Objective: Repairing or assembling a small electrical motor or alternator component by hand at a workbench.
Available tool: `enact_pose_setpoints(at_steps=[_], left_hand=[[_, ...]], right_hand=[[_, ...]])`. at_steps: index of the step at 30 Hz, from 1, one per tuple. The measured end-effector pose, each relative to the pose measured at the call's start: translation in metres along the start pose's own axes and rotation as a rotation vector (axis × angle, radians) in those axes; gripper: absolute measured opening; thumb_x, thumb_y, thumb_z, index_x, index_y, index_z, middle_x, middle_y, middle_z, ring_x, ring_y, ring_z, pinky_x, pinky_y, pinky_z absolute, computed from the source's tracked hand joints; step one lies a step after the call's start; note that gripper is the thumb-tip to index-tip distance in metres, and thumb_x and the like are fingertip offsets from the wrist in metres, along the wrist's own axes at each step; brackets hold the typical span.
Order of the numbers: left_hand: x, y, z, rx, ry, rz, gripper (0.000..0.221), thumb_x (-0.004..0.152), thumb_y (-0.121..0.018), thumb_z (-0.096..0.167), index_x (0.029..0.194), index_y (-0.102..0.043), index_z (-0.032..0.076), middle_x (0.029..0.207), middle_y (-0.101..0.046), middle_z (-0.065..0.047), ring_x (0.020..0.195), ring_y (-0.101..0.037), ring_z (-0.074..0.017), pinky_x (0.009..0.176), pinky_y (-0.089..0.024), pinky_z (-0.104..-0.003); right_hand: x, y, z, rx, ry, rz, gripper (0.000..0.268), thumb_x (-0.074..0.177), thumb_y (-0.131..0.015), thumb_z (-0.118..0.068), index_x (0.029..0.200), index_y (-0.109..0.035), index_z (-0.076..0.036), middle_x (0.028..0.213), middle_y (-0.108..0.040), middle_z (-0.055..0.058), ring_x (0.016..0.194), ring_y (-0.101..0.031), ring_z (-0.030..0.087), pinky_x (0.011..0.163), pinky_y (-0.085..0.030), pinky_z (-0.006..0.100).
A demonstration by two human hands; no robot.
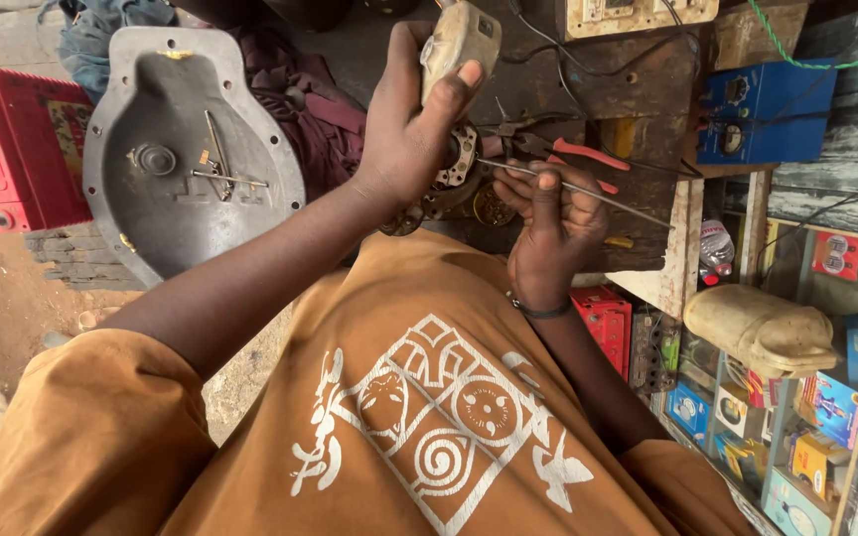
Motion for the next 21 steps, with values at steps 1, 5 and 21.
enact_pose_setpoints(at_steps=[1,5,21], left_hand=[[0.002,0.001,0.001,-0.001,-0.002,0.002,0.063,0.108,-0.051,0.059,0.135,-0.043,0.003,0.12,-0.065,-0.017,0.113,-0.07,-0.0233,0.095,-0.059,-0.039],[-0.002,0.0,0.0,0.005,0.016,0.014,0.061,0.108,-0.052,0.057,0.135,-0.044,0.003,0.121,-0.067,-0.017,0.112,-0.07,-0.0227,0.096,-0.058,-0.039],[-0.06,0.061,-0.028,-0.687,0.179,0.385,0.06,0.099,-0.058,0.046,0.139,-0.04,0.005,0.116,-0.063,-0.017,0.093,-0.066,-0.0221,0.074,-0.05,-0.033]], right_hand=[[0.001,-0.002,0.001,0.0,0.002,-0.003,0.016,0.11,-0.061,-0.013,0.113,-0.059,0.002,0.107,-0.074,0.021,0.099,-0.077,0.029,0.088,-0.069,0.043],[-0.001,0.002,0.008,0.024,-0.023,0.041,0.016,0.11,-0.061,-0.013,0.112,-0.06,0.003,0.105,-0.074,0.021,0.097,-0.077,0.029,0.085,-0.069,0.042],[0.003,0.064,0.046,-0.216,-0.195,0.01,0.024,0.109,-0.059,-0.019,0.122,-0.061,0.001,0.103,-0.075,0.015,0.093,-0.077,0.022,0.073,-0.066,0.035]])
Point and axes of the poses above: each hand's wrist, its own x-axis towards the middle knuckle, its own y-axis out of the back of the hand, z = x × y, the point moved 7 cm from there along x, towards the middle knuckle
